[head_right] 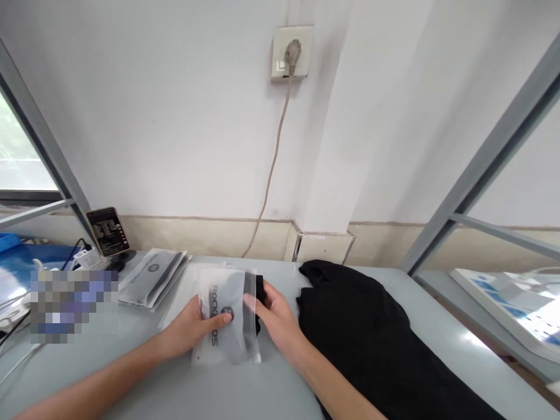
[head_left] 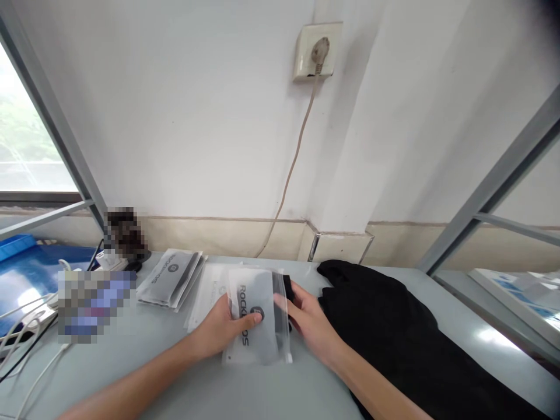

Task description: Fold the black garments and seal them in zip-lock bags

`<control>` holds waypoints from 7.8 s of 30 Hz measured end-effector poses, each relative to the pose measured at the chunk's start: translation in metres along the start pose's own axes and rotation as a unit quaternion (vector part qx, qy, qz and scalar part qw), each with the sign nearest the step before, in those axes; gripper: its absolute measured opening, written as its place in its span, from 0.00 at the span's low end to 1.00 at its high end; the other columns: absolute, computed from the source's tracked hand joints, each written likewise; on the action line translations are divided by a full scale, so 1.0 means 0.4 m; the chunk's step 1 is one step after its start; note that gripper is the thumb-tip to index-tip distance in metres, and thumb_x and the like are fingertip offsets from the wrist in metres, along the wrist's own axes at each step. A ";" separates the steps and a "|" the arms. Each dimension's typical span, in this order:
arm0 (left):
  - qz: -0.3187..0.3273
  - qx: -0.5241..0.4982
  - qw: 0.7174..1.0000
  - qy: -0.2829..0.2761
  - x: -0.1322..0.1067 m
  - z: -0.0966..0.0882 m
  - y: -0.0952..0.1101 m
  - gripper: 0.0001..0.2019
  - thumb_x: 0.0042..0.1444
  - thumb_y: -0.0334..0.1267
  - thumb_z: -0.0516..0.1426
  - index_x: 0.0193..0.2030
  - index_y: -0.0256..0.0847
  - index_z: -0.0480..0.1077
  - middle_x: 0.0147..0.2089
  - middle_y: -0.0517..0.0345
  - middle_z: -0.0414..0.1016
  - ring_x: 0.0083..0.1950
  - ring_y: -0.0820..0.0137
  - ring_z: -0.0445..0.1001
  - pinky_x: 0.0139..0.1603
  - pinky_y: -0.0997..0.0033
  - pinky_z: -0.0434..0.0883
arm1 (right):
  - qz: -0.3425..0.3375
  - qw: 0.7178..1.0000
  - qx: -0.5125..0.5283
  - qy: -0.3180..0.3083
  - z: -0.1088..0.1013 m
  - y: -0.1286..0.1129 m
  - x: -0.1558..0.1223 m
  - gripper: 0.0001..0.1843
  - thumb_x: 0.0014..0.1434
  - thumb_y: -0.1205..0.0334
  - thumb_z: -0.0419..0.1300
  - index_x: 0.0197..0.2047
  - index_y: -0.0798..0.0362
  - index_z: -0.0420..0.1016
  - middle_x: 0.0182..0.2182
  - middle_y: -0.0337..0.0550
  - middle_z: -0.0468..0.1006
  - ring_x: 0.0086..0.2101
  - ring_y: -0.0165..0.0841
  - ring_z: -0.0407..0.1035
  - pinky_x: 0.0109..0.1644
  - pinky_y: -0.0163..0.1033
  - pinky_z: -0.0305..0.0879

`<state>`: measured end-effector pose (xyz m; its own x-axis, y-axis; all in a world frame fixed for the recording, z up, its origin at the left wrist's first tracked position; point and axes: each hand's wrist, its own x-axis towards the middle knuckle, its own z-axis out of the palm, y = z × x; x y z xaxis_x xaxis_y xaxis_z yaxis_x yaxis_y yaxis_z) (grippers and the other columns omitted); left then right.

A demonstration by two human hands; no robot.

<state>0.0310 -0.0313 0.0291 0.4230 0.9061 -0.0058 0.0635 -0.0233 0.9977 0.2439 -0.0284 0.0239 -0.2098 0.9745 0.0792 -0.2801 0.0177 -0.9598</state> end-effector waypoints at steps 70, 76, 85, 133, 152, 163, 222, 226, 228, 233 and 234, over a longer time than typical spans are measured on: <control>-0.029 -0.127 0.987 0.097 0.011 -0.027 -0.001 0.25 0.58 0.55 0.68 0.55 0.40 0.77 0.52 0.46 0.84 0.53 0.53 0.81 0.53 0.59 0.77 | -0.088 0.969 -0.222 -0.055 -0.035 0.011 -0.004 0.23 0.69 0.39 0.56 0.58 0.44 0.72 0.51 0.49 0.70 0.48 0.43 0.70 0.53 0.50 0.70; -0.083 -0.208 0.970 0.093 0.013 -0.024 -0.017 0.29 0.63 0.61 0.60 0.63 0.46 0.71 0.60 0.46 0.80 0.63 0.52 0.77 0.62 0.53 0.74 | 0.005 0.984 -0.176 -0.013 -0.035 0.053 0.010 0.42 0.52 0.39 0.74 0.62 0.43 0.61 0.61 0.51 0.66 0.54 0.46 0.68 0.50 0.48 0.73; -0.021 -0.201 0.978 0.057 0.015 -0.033 -0.007 0.20 0.60 0.51 0.67 0.54 0.43 0.77 0.60 0.47 0.79 0.65 0.52 0.73 0.66 0.57 0.68 | -0.042 0.990 -0.109 0.082 -0.070 0.003 0.039 0.24 0.54 0.43 0.73 0.44 0.46 0.71 0.37 0.37 0.75 0.37 0.37 0.68 0.43 0.40 0.65; 0.006 0.060 0.992 0.108 0.046 -0.068 -0.029 0.24 0.63 0.59 0.57 0.28 0.42 0.60 0.27 0.67 0.56 0.30 0.72 0.58 0.32 0.72 0.59 | -0.056 0.949 -0.304 0.054 -0.104 0.009 0.046 0.21 0.63 0.44 0.62 0.29 0.49 0.65 0.26 0.34 0.63 0.29 0.32 0.57 0.33 0.37 0.53; 0.008 0.159 0.981 -0.107 0.002 -0.006 -0.032 0.18 0.69 0.52 0.55 0.34 0.40 0.66 0.30 0.66 0.57 0.32 0.73 0.55 0.32 0.73 0.55 | 0.060 0.957 -0.191 -0.211 -0.031 0.013 0.000 0.26 0.63 0.34 0.62 0.35 0.50 0.68 0.22 0.29 0.58 0.23 0.27 0.52 0.26 0.35 0.46; 0.061 0.148 0.984 0.076 0.028 -0.035 -0.026 0.20 0.69 0.55 0.52 0.32 0.42 0.64 0.30 0.64 0.60 0.33 0.69 0.59 0.35 0.71 0.59 | 0.026 0.952 -0.256 -0.165 -0.044 -0.004 0.007 0.24 0.65 0.37 0.60 0.34 0.51 0.68 0.26 0.32 0.59 0.28 0.30 0.52 0.32 0.36 0.48; -0.076 0.022 0.988 -0.135 0.000 -0.004 -0.023 0.20 0.65 0.59 0.57 0.37 0.43 0.63 0.19 0.69 0.65 0.16 0.75 0.62 0.17 0.76 0.64 | 0.025 0.956 -0.245 -0.162 -0.026 0.019 -0.003 0.22 0.67 0.40 0.60 0.34 0.51 0.69 0.26 0.33 0.63 0.29 0.30 0.56 0.33 0.36 0.53; -0.031 0.049 0.991 -0.124 0.003 -0.019 -0.015 0.20 0.66 0.56 0.58 0.34 0.42 0.63 0.23 0.70 0.59 0.21 0.77 0.58 0.23 0.76 0.57 | -0.025 0.959 -0.273 -0.069 -0.049 0.017 0.019 0.24 0.65 0.38 0.59 0.31 0.50 0.68 0.25 0.32 0.61 0.28 0.31 0.56 0.33 0.37 0.54; -0.004 0.063 0.993 -0.102 0.007 -0.029 -0.009 0.20 0.66 0.54 0.59 0.33 0.40 0.64 0.26 0.68 0.58 0.27 0.76 0.56 0.28 0.75 0.55 | -0.048 0.958 -0.282 -0.011 -0.067 0.017 0.031 0.24 0.65 0.38 0.59 0.30 0.50 0.67 0.25 0.33 0.61 0.28 0.32 0.57 0.33 0.37 0.55; -0.003 0.066 0.995 -0.071 0.012 -0.041 0.003 0.19 0.64 0.53 0.60 0.32 0.40 0.65 0.29 0.66 0.60 0.30 0.75 0.58 0.29 0.75 0.57 | -0.091 0.951 -0.282 0.089 -0.112 0.009 0.052 0.22 0.64 0.41 0.60 0.29 0.49 0.67 0.26 0.34 0.63 0.28 0.33 0.58 0.33 0.37 0.56; -0.011 0.060 0.996 -0.069 0.012 -0.042 0.003 0.18 0.63 0.53 0.61 0.33 0.40 0.65 0.29 0.66 0.60 0.29 0.75 0.60 0.28 0.76 0.59 | -0.097 0.949 -0.279 0.112 -0.121 0.006 0.056 0.22 0.63 0.41 0.61 0.28 0.50 0.67 0.25 0.34 0.63 0.28 0.33 0.59 0.33 0.37 0.56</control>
<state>0.0181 -0.0199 0.0315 0.5403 0.8402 -0.0460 0.1787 -0.0612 0.9820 0.2841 0.0041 0.0103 0.0167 0.9627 0.2702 0.2593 0.2568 -0.9310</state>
